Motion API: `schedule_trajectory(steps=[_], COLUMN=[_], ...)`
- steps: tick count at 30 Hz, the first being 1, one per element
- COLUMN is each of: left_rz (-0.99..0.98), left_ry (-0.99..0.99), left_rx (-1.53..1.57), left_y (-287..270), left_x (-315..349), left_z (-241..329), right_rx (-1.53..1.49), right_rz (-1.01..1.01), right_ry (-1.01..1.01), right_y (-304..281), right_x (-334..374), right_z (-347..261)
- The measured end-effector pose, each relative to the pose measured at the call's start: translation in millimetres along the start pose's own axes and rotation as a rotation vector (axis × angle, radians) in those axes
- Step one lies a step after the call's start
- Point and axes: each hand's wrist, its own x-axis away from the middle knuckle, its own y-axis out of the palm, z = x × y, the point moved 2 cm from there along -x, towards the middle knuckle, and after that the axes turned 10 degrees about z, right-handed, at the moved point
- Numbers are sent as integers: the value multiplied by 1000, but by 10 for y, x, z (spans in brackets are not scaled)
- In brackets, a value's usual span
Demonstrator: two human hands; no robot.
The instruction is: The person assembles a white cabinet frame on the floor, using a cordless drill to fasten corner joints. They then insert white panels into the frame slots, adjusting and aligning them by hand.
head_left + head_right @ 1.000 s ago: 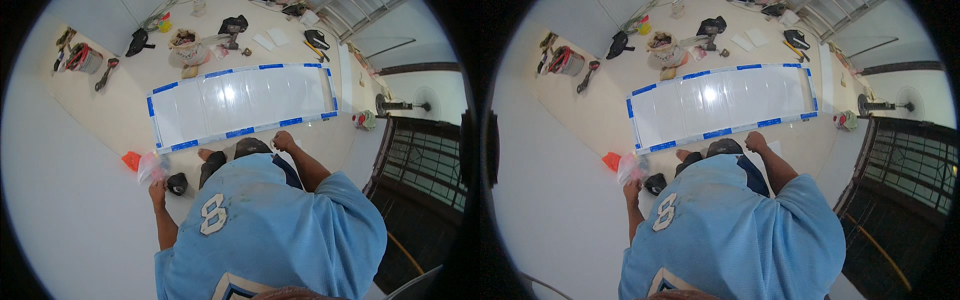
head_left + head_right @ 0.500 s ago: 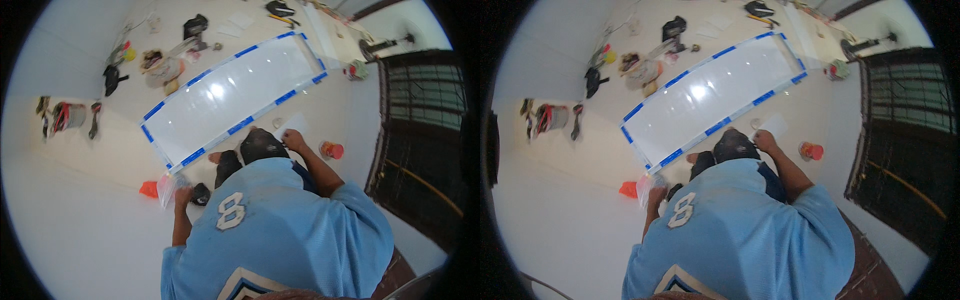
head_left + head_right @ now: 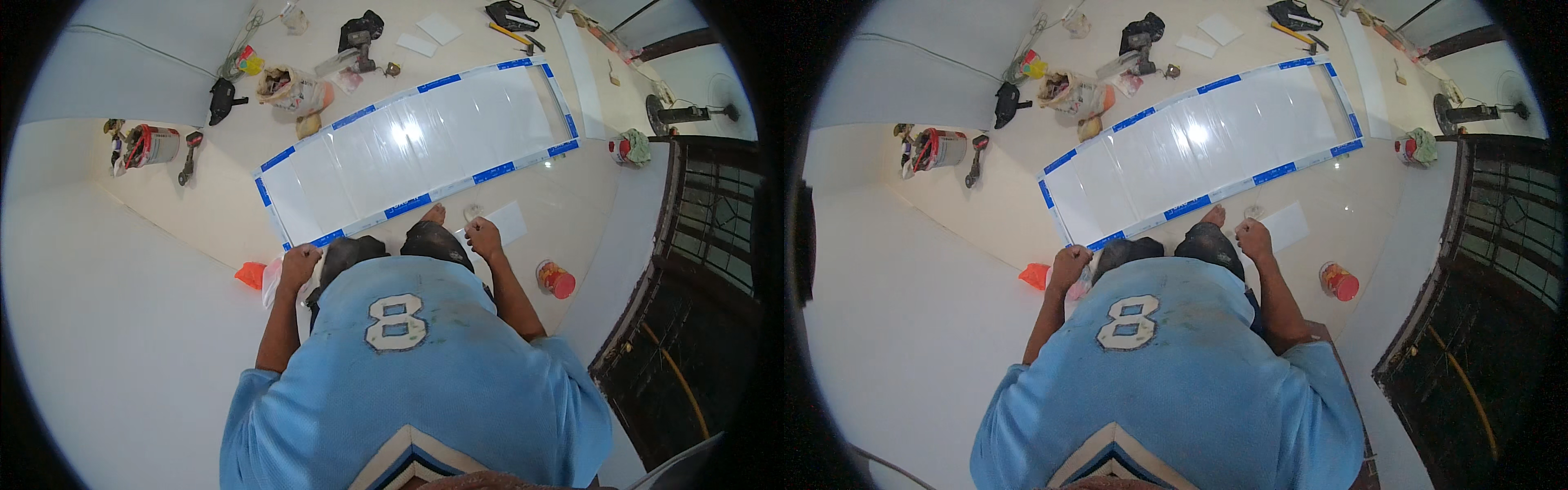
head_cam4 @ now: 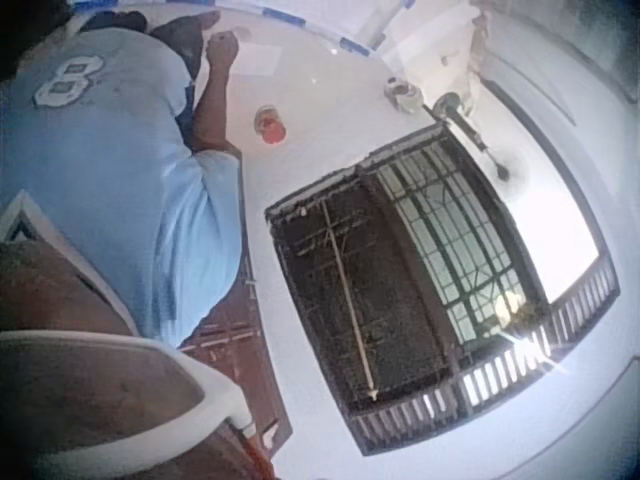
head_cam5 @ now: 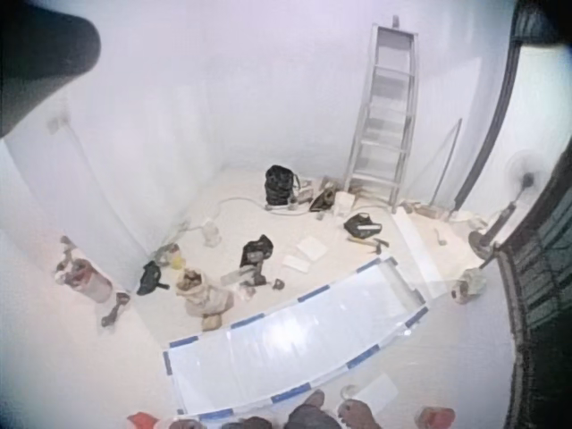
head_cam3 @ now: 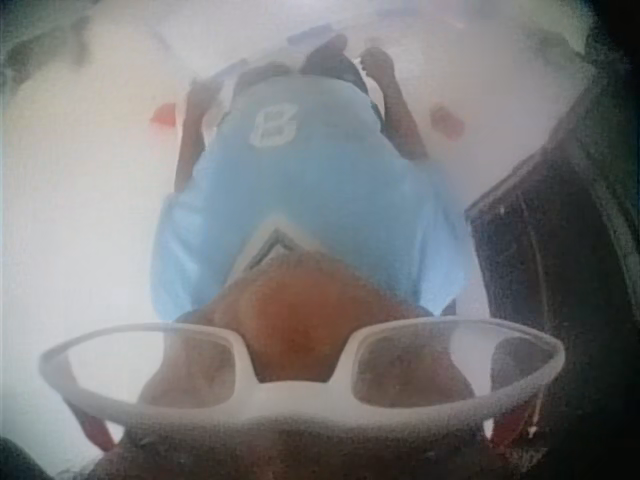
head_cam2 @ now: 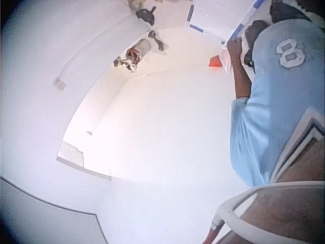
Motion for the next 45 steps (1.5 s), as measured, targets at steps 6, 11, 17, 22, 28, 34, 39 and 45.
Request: schedule_trajectory(steps=[6, 11, 17, 22, 28, 34, 39, 45], left_rz=[212, 119, -88, -359, -556, -502, -111, -104], left_ry=[77, 71, -29, -49, 210, 437, -327, -219], left_rx=[80, 143, 248, 120, -250, -880, -218, -619], left_y=[-118, -300, -241, 28, 1293, 2922, 3671, 3860], left_x=[-676, -1407, -2672, -4595, -7558, -10153, -10652, -10604], left_z=[950, 1359, 1829, 2277, 2043, 773, 635, 755], right_rx=[-171, -251, -391, -443, -450, -229, -98, -139], right_rz=[181, 381, 568, 738, 573, 258, 146, 141], right_ry=[96, 177, 315, 658, 1030, 1041, 1102, 1211], right_y=[-758, -1355, -1386, -633, 693, 1493, 1507, 1563], right_x=[-173, -339, -289, -210, -452, -1543, -1877, -1957], right_z=[474, 951, 1424, 1390, 364, -849, -1326, -1396])
